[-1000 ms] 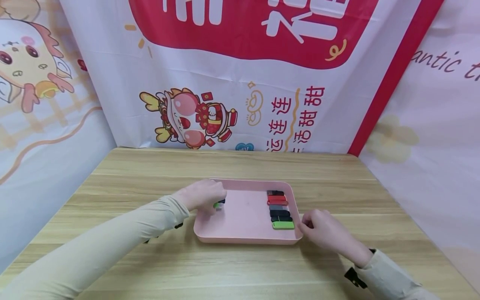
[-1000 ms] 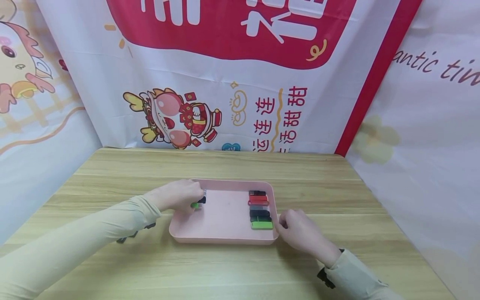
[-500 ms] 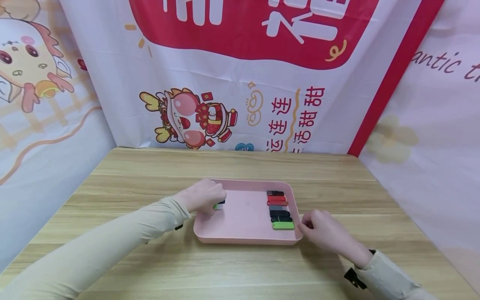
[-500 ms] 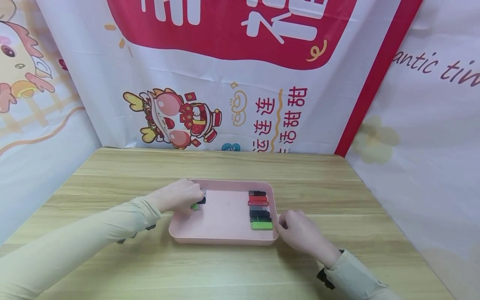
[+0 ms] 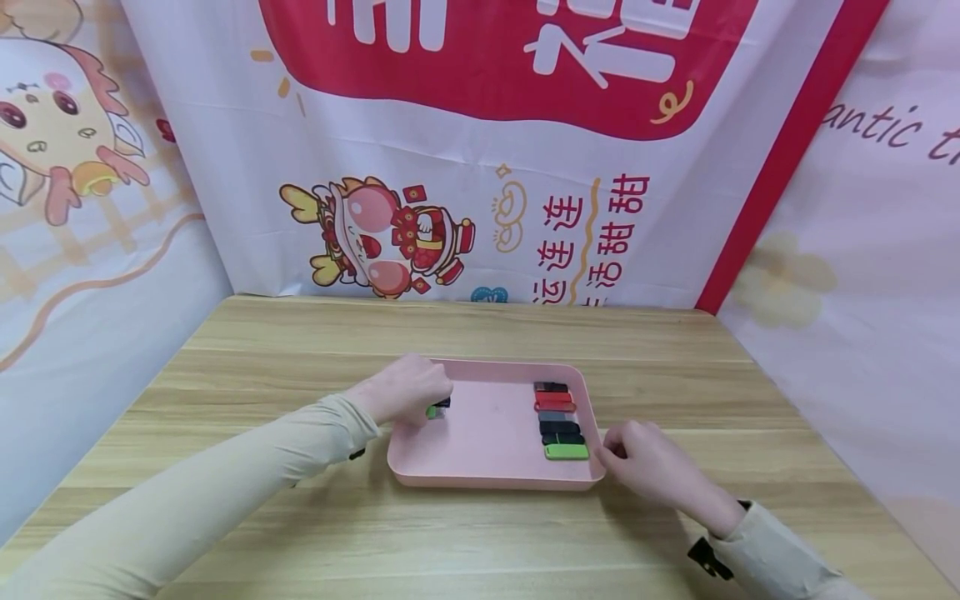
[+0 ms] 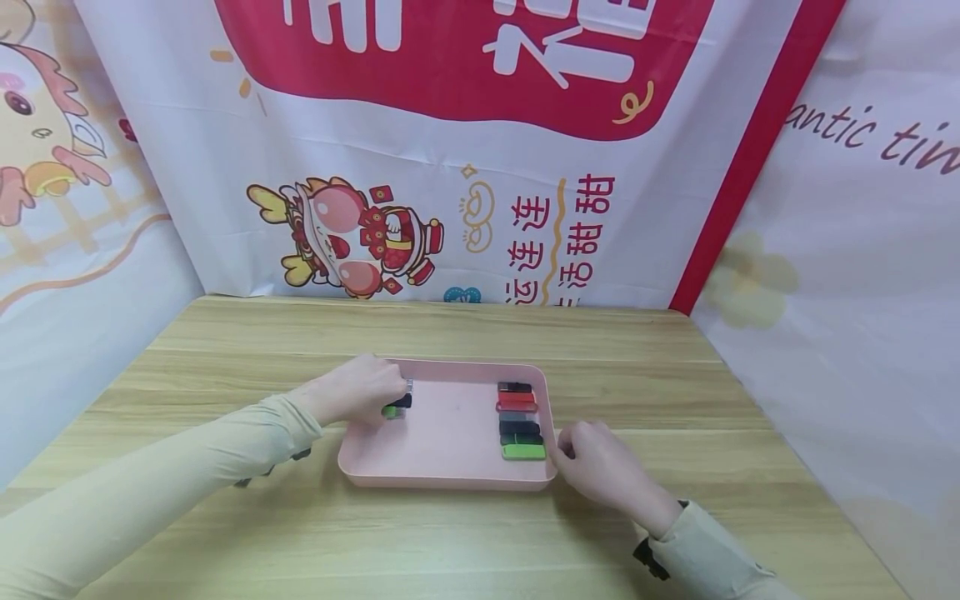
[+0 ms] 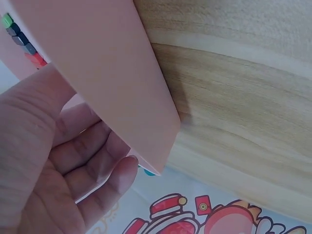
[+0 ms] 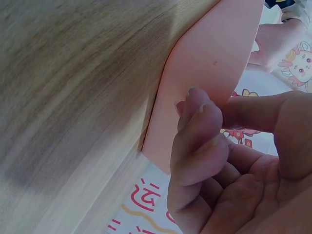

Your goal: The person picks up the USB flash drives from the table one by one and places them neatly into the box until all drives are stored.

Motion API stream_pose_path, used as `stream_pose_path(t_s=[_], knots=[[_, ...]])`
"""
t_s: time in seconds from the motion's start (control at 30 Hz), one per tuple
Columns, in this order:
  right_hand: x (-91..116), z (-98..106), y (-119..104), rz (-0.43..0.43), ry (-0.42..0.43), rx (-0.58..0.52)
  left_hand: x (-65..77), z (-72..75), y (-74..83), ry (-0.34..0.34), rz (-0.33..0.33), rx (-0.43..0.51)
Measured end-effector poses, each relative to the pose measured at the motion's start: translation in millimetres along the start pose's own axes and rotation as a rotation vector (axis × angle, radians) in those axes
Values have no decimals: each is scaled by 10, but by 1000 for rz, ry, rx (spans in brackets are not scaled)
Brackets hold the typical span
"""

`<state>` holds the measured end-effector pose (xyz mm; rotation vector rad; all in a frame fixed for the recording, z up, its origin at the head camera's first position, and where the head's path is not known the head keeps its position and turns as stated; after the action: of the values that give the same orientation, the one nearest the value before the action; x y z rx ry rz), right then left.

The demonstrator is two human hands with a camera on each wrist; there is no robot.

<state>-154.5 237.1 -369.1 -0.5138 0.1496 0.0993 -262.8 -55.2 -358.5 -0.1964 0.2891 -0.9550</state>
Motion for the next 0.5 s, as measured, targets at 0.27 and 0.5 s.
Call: stream_pose_path(t_s=[0.27, 0.5], knots=[[8, -21, -11, 9, 8, 4, 151, 110, -118, 20, 66, 119], [13, -17, 12, 3, 5, -14, 507, 345, -409, 148, 233, 223]])
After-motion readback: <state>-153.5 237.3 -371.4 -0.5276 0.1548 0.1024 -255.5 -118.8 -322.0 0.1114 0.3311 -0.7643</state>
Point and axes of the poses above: each hand's wrist, its own x-axis away from the middle knuckle, its own z-axis out of the back of the hand, y = z × x, the point moved 3 cm from there along -x, towards the middle knuckle, and after that the axes turned 15 degrees about y, right-handed, at the moved point
